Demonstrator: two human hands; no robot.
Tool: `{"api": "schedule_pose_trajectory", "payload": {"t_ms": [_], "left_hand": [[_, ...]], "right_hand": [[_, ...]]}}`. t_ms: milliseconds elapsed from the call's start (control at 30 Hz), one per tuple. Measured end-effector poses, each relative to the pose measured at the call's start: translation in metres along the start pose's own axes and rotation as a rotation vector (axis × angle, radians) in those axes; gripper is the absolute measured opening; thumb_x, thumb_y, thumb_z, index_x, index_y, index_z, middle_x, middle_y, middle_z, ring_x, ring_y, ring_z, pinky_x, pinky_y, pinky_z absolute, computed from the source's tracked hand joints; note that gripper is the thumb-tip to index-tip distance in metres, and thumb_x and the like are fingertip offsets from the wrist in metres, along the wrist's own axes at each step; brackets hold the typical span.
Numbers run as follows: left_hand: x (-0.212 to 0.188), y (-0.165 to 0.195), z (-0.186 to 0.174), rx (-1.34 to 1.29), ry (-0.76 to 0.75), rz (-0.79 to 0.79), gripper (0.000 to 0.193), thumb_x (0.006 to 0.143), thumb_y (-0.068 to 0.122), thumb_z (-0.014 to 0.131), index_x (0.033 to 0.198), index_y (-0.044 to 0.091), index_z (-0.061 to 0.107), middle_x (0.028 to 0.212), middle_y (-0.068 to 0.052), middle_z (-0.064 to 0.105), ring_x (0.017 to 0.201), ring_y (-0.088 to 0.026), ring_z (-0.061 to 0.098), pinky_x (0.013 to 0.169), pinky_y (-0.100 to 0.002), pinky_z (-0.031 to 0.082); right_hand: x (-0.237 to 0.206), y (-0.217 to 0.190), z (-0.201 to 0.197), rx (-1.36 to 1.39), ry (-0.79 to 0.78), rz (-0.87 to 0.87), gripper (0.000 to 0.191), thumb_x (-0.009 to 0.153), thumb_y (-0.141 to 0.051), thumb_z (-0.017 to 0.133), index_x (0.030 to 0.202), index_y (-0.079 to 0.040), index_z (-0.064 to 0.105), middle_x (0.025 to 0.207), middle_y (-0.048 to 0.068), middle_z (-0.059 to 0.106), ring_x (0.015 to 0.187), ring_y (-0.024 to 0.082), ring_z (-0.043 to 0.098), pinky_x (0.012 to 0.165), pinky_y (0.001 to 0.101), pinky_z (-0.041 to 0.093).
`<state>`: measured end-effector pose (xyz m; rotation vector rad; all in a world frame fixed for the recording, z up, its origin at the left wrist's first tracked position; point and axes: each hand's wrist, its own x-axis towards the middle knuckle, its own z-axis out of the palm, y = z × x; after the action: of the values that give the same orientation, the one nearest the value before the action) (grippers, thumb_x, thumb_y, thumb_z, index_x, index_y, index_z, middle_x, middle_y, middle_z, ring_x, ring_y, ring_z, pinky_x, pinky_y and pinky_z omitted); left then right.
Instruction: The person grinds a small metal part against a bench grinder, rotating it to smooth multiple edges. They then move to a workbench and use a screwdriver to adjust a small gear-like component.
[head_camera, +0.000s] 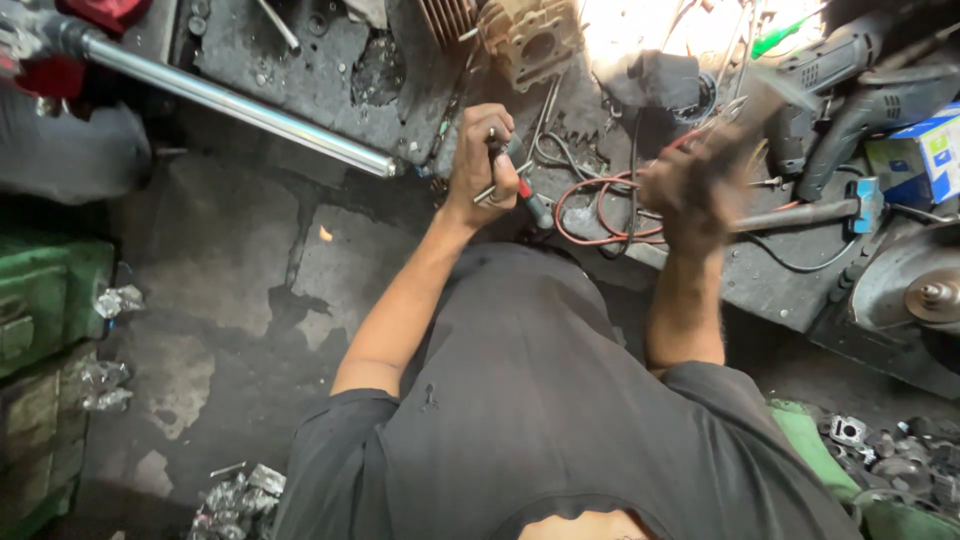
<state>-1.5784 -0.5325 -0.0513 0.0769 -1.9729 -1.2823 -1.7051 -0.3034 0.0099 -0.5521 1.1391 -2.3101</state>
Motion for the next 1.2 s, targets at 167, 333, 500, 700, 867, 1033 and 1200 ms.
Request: {"api": "schedule_pose_trajectory", "payload": {"t_ms": [167, 333, 500, 700, 867, 1033, 1200], "left_hand": [[-0.002, 0.001, 0.001, 0.002, -0.005, -0.015, 0.026, 0.093, 0.009, 0.05, 0.117, 0.005, 0.042, 0.114, -0.016, 0.051, 0.1, -0.028, 0.053, 0.087, -0.038, 0.049], [-0.002, 0.002, 0.0, -0.021, 0.016, -0.008, 0.022, 0.096, 0.01, 0.05, 0.116, 0.005, 0.042, 0.114, -0.016, 0.051, 0.099, -0.028, 0.055, 0.089, -0.04, 0.049], [-0.006, 0.002, -0.004, 0.007, 0.01, -0.014, 0.021, 0.096, 0.01, 0.05, 0.115, 0.005, 0.041, 0.114, -0.016, 0.051, 0.1, -0.028, 0.054, 0.092, -0.042, 0.049], [-0.006, 0.004, 0.001, 0.019, 0.041, -0.014, 0.021, 0.097, 0.011, 0.048, 0.115, 0.005, 0.04, 0.115, -0.016, 0.05, 0.104, -0.029, 0.054, 0.097, -0.043, 0.049], [-0.008, 0.005, -0.005, 0.036, 0.042, 0.013, 0.02, 0.098, 0.011, 0.05, 0.114, 0.004, 0.041, 0.115, -0.017, 0.051, 0.103, -0.03, 0.054, 0.095, -0.042, 0.049], [-0.011, 0.003, -0.002, 0.023, 0.089, -0.017, 0.019, 0.098, 0.012, 0.049, 0.113, 0.005, 0.042, 0.117, -0.016, 0.051, 0.105, -0.029, 0.054, 0.097, -0.041, 0.049], [-0.012, 0.004, -0.002, -0.062, 0.018, -0.116, 0.027, 0.102, 0.023, 0.053, 0.121, 0.005, 0.044, 0.124, -0.015, 0.049, 0.113, -0.028, 0.052, 0.097, -0.037, 0.046]], "right_hand": [[-0.03, 0.031, 0.018, -0.203, 0.061, -1.061, 0.029, 0.085, -0.01, 0.068, 0.091, -0.016, 0.04, 0.066, 0.005, 0.055, 0.04, 0.013, 0.04, 0.04, 0.0284, 0.048], [-0.062, 0.1, 0.035, -0.915, -0.034, 0.471, 0.03, 0.104, -0.029, 0.06, 0.119, -0.003, 0.06, 0.076, 0.002, 0.053, 0.068, 0.02, 0.051, 0.062, 0.0368, 0.044], [-0.075, 0.082, 0.01, -0.589, 0.175, 0.013, 0.032, 0.108, -0.036, 0.055, 0.103, -0.005, 0.06, 0.079, 0.0, 0.059, 0.065, 0.011, 0.053, 0.057, 0.0271, 0.041], [-0.081, 0.1, 0.019, -0.297, -0.067, -0.253, 0.037, 0.113, -0.041, 0.048, 0.104, -0.006, 0.057, 0.091, 0.002, 0.063, 0.078, 0.01, 0.059, 0.068, 0.0263, 0.046], [-0.08, 0.14, 0.03, -0.709, 0.123, 0.429, 0.026, 0.117, -0.022, 0.051, 0.102, -0.001, 0.052, 0.073, 0.004, 0.056, 0.058, 0.013, 0.051, 0.051, 0.0301, 0.038], [-0.041, 0.126, 0.031, -0.22, 0.045, 0.48, 0.02, 0.114, -0.026, 0.051, 0.123, -0.009, 0.049, 0.078, -0.001, 0.052, 0.059, 0.011, 0.051, 0.052, 0.0281, 0.044], [-0.032, 0.136, 0.065, -0.019, 0.1, 0.542, 0.025, 0.11, -0.031, 0.052, 0.122, -0.009, 0.051, 0.074, -0.002, 0.051, 0.048, 0.007, 0.042, 0.042, 0.0231, 0.033]]}}
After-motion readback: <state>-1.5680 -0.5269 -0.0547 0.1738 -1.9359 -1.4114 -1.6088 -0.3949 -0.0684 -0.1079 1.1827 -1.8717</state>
